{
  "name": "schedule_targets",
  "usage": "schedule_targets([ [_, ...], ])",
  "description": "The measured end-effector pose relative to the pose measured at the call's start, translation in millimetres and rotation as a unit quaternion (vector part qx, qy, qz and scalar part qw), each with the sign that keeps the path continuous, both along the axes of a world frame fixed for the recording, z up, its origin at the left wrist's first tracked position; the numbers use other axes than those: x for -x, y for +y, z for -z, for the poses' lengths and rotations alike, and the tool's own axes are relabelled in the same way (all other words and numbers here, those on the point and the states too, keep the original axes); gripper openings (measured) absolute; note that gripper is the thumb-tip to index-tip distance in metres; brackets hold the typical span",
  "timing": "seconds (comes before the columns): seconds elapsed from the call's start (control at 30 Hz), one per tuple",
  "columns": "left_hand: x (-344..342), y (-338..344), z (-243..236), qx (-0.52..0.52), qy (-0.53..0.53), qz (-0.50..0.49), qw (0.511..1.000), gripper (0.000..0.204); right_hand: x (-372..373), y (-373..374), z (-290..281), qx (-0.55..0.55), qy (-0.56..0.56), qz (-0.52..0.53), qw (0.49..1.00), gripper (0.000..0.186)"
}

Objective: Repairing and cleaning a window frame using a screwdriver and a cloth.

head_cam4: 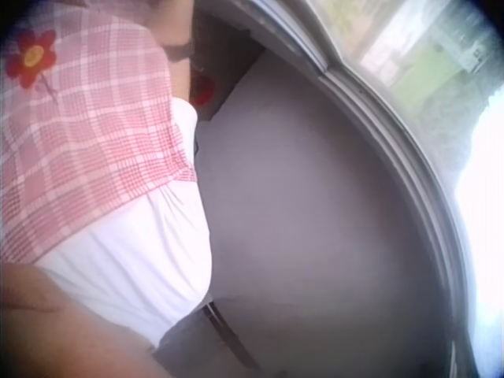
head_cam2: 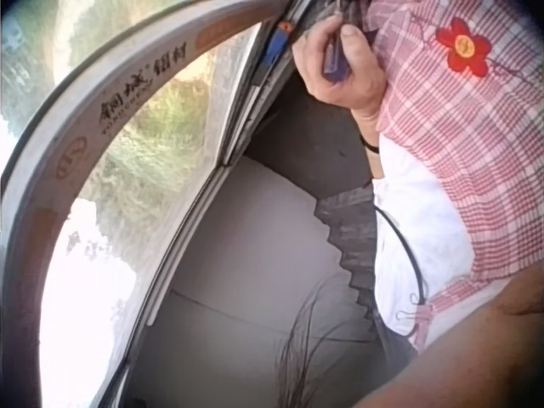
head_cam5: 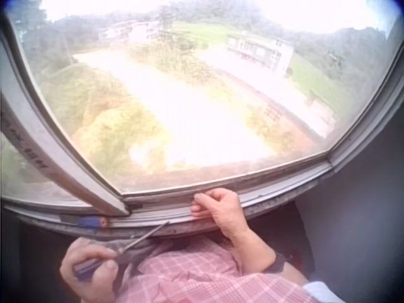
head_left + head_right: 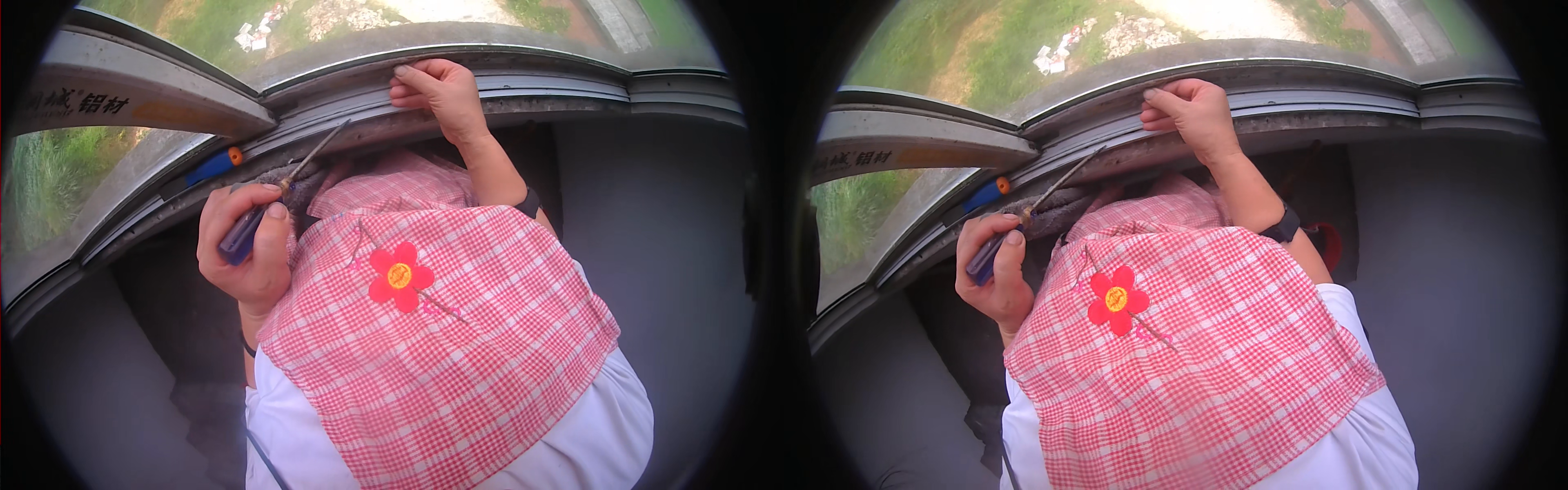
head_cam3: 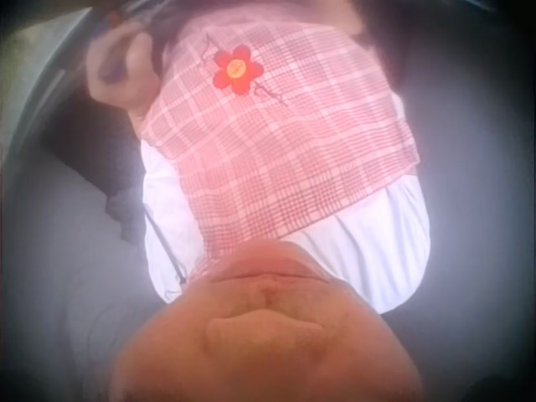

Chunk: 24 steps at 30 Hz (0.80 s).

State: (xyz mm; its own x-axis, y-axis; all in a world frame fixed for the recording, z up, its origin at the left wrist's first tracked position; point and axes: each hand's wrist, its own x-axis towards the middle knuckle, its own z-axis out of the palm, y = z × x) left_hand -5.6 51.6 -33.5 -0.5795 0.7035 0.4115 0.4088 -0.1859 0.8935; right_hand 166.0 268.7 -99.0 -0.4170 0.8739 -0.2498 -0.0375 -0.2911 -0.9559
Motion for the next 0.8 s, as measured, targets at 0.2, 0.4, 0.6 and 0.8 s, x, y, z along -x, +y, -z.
schedule_targets([
  [0.2, 0.9, -0.2, -1.3, 0.007, -0.003, -0.001, 1.000, 0.016, 4.2, 2.0, -3.3, -0.009, 0.012, 0.012, 1.000, 0.027],
  [0.4, 0.6, -0.2, -3.0, 0.008, 0.008, 0.000, 1.000, 0.016, 3.9, 3.5, -4.3, 0.010, -0.003, 0.029, 1.000, 0.025],
  [0.6, -2.2, 2.2, -1.8, 0.009, 0.002, 0.003, 1.000, 0.016, -0.7, 4.5, 2.8, 0.012, 0.019, 0.039, 0.999, 0.021],
  [0.8, -3.9, 2.7, 3.4, 0.008, 0.003, 0.007, 1.000, 0.016, -0.7, 0.6, 8.2, 0.009, 0.020, 0.056, 0.998, 0.019],
])
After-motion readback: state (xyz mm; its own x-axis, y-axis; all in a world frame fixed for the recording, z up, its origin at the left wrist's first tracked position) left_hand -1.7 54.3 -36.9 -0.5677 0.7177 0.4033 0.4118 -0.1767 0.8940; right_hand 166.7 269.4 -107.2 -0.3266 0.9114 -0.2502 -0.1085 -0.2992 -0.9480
